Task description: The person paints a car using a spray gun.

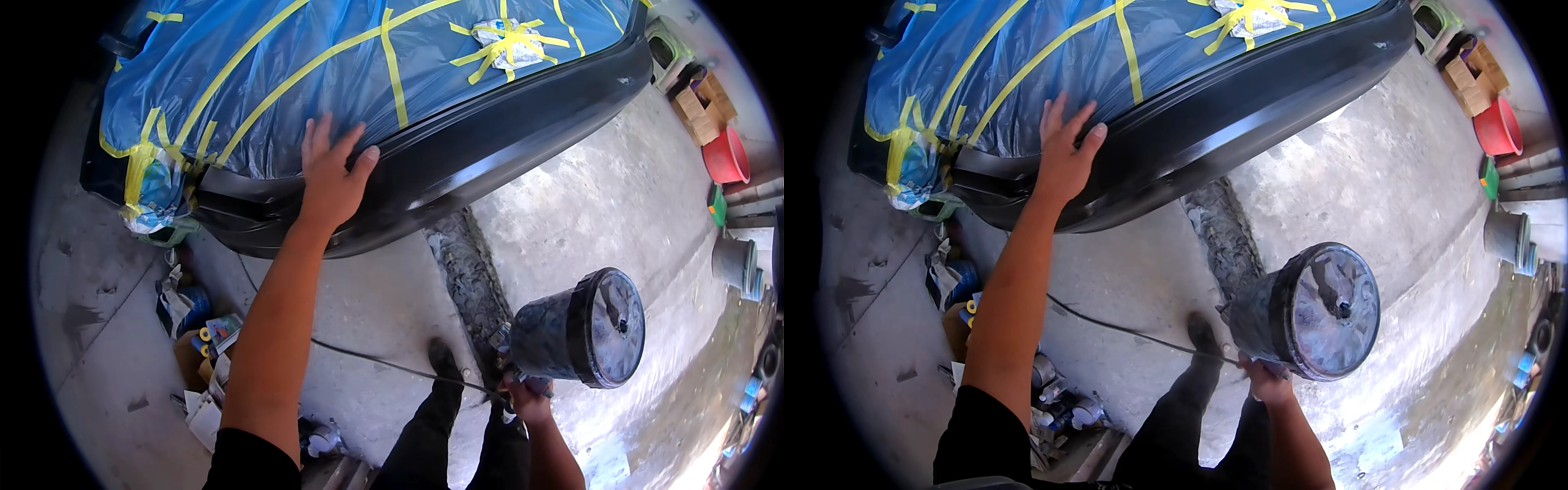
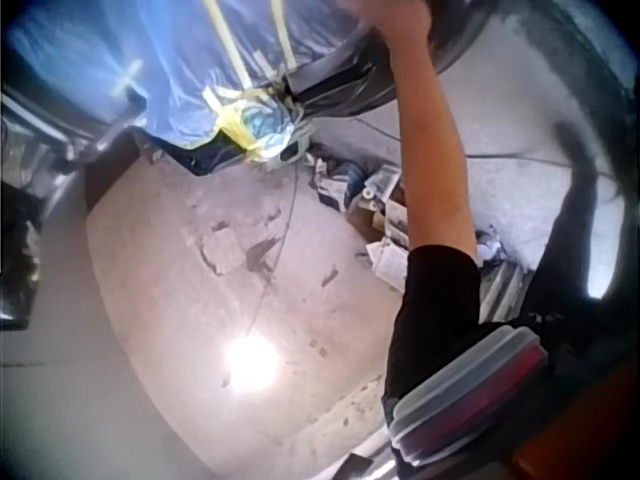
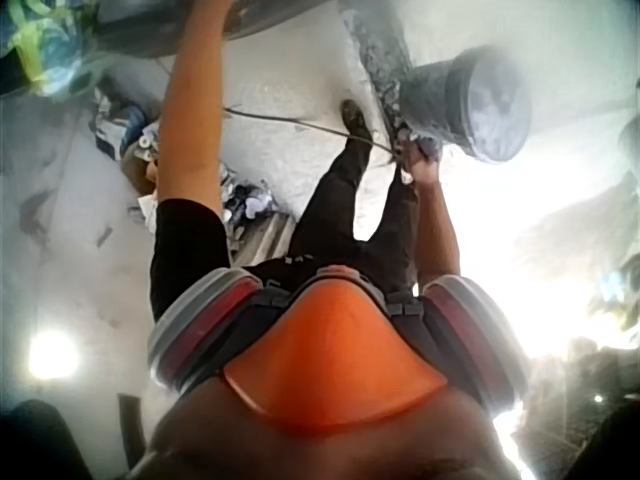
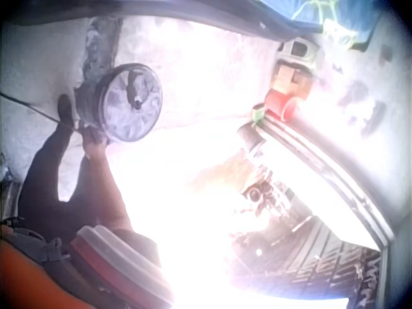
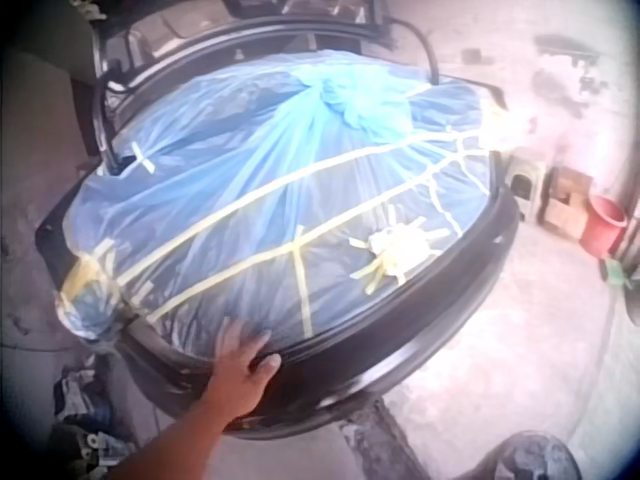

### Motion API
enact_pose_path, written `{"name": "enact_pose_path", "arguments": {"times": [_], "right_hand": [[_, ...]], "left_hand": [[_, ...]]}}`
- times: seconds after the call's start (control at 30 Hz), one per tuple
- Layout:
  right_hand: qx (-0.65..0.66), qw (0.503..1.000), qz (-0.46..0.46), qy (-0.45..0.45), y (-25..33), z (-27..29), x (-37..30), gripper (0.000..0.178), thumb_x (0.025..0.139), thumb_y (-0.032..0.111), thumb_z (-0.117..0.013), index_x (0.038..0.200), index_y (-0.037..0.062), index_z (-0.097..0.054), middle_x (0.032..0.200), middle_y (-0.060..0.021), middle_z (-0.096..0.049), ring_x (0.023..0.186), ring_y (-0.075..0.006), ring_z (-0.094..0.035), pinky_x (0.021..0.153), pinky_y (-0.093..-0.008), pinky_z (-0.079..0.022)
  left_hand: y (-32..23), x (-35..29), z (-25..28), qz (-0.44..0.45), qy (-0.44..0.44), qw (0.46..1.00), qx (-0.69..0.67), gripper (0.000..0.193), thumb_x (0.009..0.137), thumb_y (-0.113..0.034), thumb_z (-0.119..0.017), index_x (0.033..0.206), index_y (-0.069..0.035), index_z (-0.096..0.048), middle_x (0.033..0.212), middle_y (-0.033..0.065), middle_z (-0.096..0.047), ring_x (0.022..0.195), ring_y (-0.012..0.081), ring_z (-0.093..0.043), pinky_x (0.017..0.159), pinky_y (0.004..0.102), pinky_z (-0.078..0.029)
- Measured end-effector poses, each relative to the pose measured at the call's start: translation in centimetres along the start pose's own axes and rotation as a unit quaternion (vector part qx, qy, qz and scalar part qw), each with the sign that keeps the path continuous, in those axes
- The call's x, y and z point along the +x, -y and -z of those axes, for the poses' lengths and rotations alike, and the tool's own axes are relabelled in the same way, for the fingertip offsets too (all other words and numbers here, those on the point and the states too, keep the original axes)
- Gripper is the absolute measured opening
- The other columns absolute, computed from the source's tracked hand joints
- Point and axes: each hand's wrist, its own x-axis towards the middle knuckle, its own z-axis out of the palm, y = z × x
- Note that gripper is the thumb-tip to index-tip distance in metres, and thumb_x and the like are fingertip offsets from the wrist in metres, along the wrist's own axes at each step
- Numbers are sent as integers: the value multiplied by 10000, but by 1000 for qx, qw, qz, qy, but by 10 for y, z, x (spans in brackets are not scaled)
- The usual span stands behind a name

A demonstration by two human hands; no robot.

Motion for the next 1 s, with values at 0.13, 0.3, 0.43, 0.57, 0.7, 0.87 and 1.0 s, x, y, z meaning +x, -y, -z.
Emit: {"name": "enact_pose_path", "arguments": {"times": [0.13, 0.3, 0.43, 0.57, 0.7, 0.87, 1.0], "right_hand": [[29, 999, -7, 14, -2, 3, 2, 81, 826, -8, -566, 886, 5, -618, 816, -79, -625, 715, -190, -612, 615, -305, -488], [30, 999, -23, 19, 0, 8, 0, 98, 825, -11, -556, 910, -1, -607, 837, -80, -618, 737, -186, -611, 626, -309, -493], [32, 999, -18, 15, -9, 21, -5, 123, 823, -19, -555, 938, -6, -597, 880, -81, -615, 752, -185, -612, 643, -308, -504], [78, 997, -19, 0, -6, 19, -9, 132, 832, -13, -536, 955, -4, -582, 891, -81, -597, 765, -178, -598, 644, -306, -503], [83, 996, -1, -10, 0, 23, -10, 68, 826, 28, -579, 885, 0, -594, 783, -70, -616, 709, -160, -615, 615, -290, -510], [29, 998, 40, 32, -7, 31, -13, 119, 826, -23, -523, 923, -3, -590, 831, -70, -599, 764, -169, -590, 640, -295, -497], [104, 993, -39, -45, -11, 32, -18, 135, 799, -31, -565, 917, 2, -621, 858, -86, -635, 722, -164, -613, 602, -290, -487]], "left_hand": [[3, -24, 14, 176, -16, 908, -380, 284, 888, -225, -601, 1080, -16, -619, 1114, 124, -561, 966, 205, -572, 871, 312, -448], [-2, -90, 2, 251, 77, 720, -642, 277, 925, -214, -557, 1059, 25, -600, 1022, 90, -586, 845, 145, -584, 767, 243, -467], [-81, -105, -3, 384, 108, 469, -788, 388, 953, -266, -493, 1210, 24, -512, 1173, 144, -569, 1060, 222, -564, 878, 315, -453], [-93, -120, -15, 365, 117, 478, -790, 400, 969, -248, -438, 1278, 6, -452, 1245, 165, -536, 1165, 262, -511, 944, 364, -430], [-100, -127, -30, 376, 101, 555, -735, 276, 932, -139, -506, 1178, -20, -544, 1132, 129, -600, 1030, 206, -582, 868, 320, -480], [-95, -140, -47, 412, 116, 606, -671, 160, 860, -87, -623, 1012, -38, -618, 897, 72, -651, 706, 110, -592, 641, 223, -485], [-109, -129, -38, 411, 143, 712, -550, 194, 868, -163, -625, 1008, -29, -624, 866, 66, -658, 588, 97, -571, 551, 208, -451]]}}
